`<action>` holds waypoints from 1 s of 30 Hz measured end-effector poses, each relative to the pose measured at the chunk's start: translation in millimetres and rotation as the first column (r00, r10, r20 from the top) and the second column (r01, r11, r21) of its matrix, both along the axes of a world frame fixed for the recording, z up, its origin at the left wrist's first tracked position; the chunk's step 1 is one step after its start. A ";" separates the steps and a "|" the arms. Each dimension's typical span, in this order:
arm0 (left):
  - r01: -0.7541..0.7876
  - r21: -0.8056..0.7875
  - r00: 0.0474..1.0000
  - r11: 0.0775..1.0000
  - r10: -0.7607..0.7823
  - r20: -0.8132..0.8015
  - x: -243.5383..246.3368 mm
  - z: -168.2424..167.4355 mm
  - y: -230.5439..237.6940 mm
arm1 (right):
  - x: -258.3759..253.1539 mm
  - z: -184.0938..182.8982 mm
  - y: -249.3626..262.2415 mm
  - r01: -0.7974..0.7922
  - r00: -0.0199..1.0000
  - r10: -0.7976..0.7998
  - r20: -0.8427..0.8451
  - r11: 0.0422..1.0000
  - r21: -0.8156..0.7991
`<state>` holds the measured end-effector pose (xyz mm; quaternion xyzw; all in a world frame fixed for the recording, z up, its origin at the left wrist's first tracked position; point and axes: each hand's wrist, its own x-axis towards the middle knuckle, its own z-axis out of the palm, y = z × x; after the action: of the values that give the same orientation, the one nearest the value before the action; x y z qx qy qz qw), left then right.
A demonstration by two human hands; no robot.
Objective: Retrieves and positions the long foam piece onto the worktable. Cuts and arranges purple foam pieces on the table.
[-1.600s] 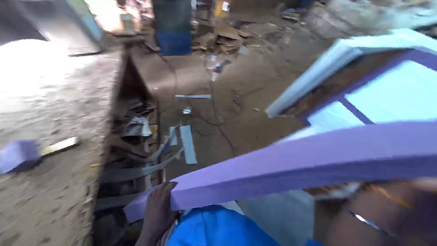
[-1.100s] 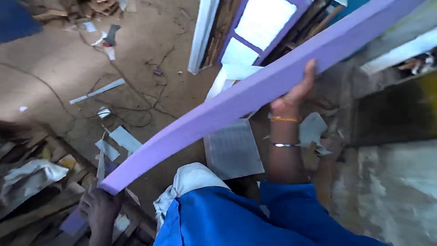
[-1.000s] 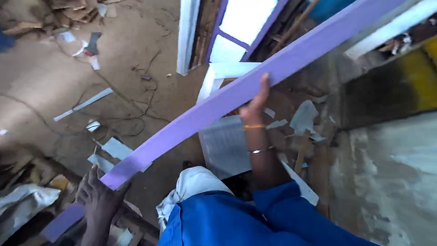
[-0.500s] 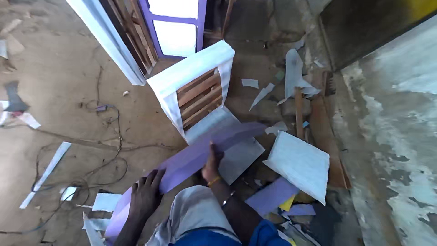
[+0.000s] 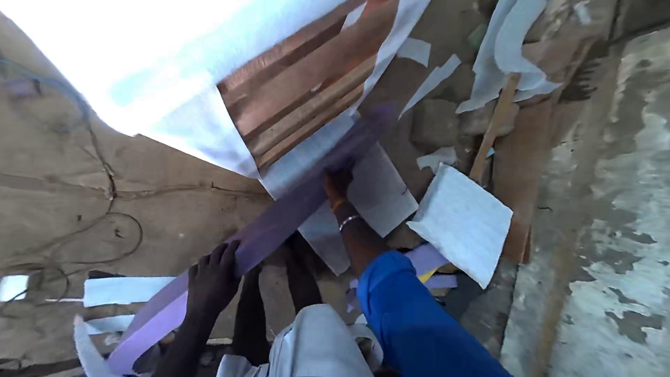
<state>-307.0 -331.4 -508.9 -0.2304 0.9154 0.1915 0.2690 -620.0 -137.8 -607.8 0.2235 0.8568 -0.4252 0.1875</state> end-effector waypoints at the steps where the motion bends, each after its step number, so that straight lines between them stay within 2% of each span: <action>1: -0.004 -0.007 1.000 1.000 0.004 -0.010 -3.3 -13.6 -3.8 | -6.4 -13.8 -8.3 -0.029 1.000 0.029 -0.002 1.000 0.005; 4: -0.033 -0.025 0.999 0.999 0.032 -0.041 -1.1 -44.6 -16.9 | -11.6 -48.9 -30.7 -0.059 0.998 0.058 -0.038 0.998 -0.011; 7: -0.069 -0.038 0.996 0.997 0.066 -0.066 19.1 -64.6 -32.9 | 1.4 -60.2 -48.8 -0.080 0.993 0.079 -0.084 0.997 -0.018; 11: -0.051 -0.058 0.996 0.997 0.046 -0.080 56.3 -70.4 -52.4 | 35.4 -60.8 -61.7 -0.160 0.983 0.155 -0.101 0.986 -0.043; 15: -0.036 -0.079 0.998 0.996 0.032 -0.045 79.9 -69.2 -73.1 | 58.2 -62.5 -77.1 -0.257 0.966 0.255 -0.046 0.966 -0.040; 20: -0.019 -0.023 0.999 1.000 0.020 0.048 62.3 -72.2 -76.3 | 52.0 -73.9 -87.1 -0.231 0.971 0.229 0.067 0.973 0.029; 23: -0.067 0.008 0.989 0.998 0.065 0.134 53.4 -74.0 -75.8 | 48.6 -80.9 -91.0 -0.295 0.953 0.286 0.094 0.951 0.096; 26: -0.093 -0.005 0.977 0.996 0.092 0.195 52.4 -78.5 -83.0 | 50.6 -84.2 -99.6 -0.382 0.924 0.376 0.073 0.916 0.122; 30: -0.133 -0.011 0.967 0.991 0.132 0.217 49.1 -92.0 -95.4 | 54.5 -97.9 -108.0 -0.369 0.929 0.369 0.023 0.924 0.095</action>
<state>-257.9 -426.8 -600.9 -0.3100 0.8628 0.1841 0.3544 -565.5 -245.8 -705.7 0.0682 0.9029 -0.3394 0.2548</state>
